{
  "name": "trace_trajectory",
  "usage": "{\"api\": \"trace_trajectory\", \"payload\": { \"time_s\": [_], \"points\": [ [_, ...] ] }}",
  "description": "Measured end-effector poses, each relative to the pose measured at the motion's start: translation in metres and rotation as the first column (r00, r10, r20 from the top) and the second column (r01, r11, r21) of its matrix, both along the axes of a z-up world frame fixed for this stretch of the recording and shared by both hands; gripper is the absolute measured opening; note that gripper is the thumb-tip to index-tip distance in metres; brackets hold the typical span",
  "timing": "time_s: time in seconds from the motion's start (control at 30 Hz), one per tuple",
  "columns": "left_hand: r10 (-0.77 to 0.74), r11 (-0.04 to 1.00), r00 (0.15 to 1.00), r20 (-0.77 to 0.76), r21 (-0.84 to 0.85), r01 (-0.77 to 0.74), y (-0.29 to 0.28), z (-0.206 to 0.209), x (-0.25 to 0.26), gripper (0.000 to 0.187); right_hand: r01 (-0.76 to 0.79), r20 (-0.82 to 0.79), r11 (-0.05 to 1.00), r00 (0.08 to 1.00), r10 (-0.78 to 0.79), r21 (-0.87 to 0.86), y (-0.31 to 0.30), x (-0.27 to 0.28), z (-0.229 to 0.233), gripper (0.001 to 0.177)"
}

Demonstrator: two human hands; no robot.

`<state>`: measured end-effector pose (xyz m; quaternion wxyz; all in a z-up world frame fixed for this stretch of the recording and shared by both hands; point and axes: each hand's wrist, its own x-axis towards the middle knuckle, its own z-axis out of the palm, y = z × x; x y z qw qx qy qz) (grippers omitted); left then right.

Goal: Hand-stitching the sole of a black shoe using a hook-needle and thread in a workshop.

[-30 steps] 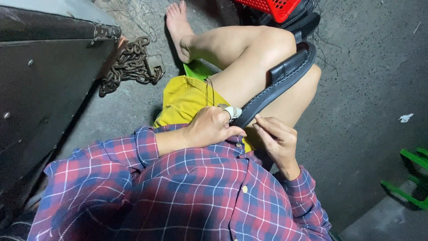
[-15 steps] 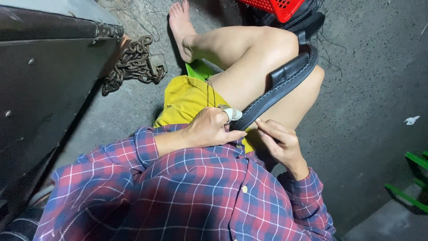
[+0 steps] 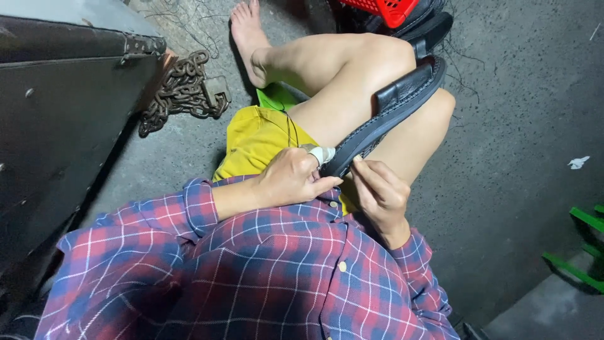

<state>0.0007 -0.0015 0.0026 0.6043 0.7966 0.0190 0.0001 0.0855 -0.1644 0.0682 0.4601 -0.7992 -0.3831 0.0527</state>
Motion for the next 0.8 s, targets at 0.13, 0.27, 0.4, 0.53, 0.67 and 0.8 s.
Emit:
{"api": "trace_trajectory", "payload": {
  "time_s": [0.13, 0.27, 0.4, 0.53, 0.67, 0.8],
  "points": [
    [-0.006, 0.999, 1.000, 0.013, 0.051, 0.005, -0.004, -0.006, -0.002, 0.035, 0.019, -0.001, 1.000, 1.000, -0.019, -0.008, 0.002, -0.002, 0.002, 0.014],
    [-0.062, 0.997, 0.998, 0.010, 0.036, 0.062, 0.007, 0.008, 0.003, 0.036, 0.038, -0.067, 0.999, 0.997, -0.037, 0.005, -0.001, -0.002, 0.010, 0.014],
    [-0.056, 0.984, 0.998, -0.025, -0.171, 0.051, 0.030, 0.045, 0.019, 0.035, 0.055, -0.170, 0.998, 0.984, -0.052, 0.008, -0.014, -0.005, 0.009, 0.013],
    [-0.022, 1.000, 0.999, 0.024, 0.018, 0.021, 0.046, 0.034, 0.016, 0.022, 0.054, -0.177, 0.999, 0.983, -0.051, 0.010, -0.021, -0.008, 0.006, 0.013],
    [-0.121, 0.971, 0.992, 0.026, 0.212, 0.113, 0.057, 0.038, 0.013, 0.019, 0.040, -0.187, 0.999, 0.982, -0.036, 0.020, -0.026, -0.009, 0.003, 0.012],
    [-0.196, 0.939, 0.980, 0.030, 0.293, 0.179, 0.060, 0.045, 0.015, 0.021, 0.031, -0.201, 0.999, 0.979, -0.025, 0.027, -0.031, -0.009, 0.000, 0.011]
  ]
}}
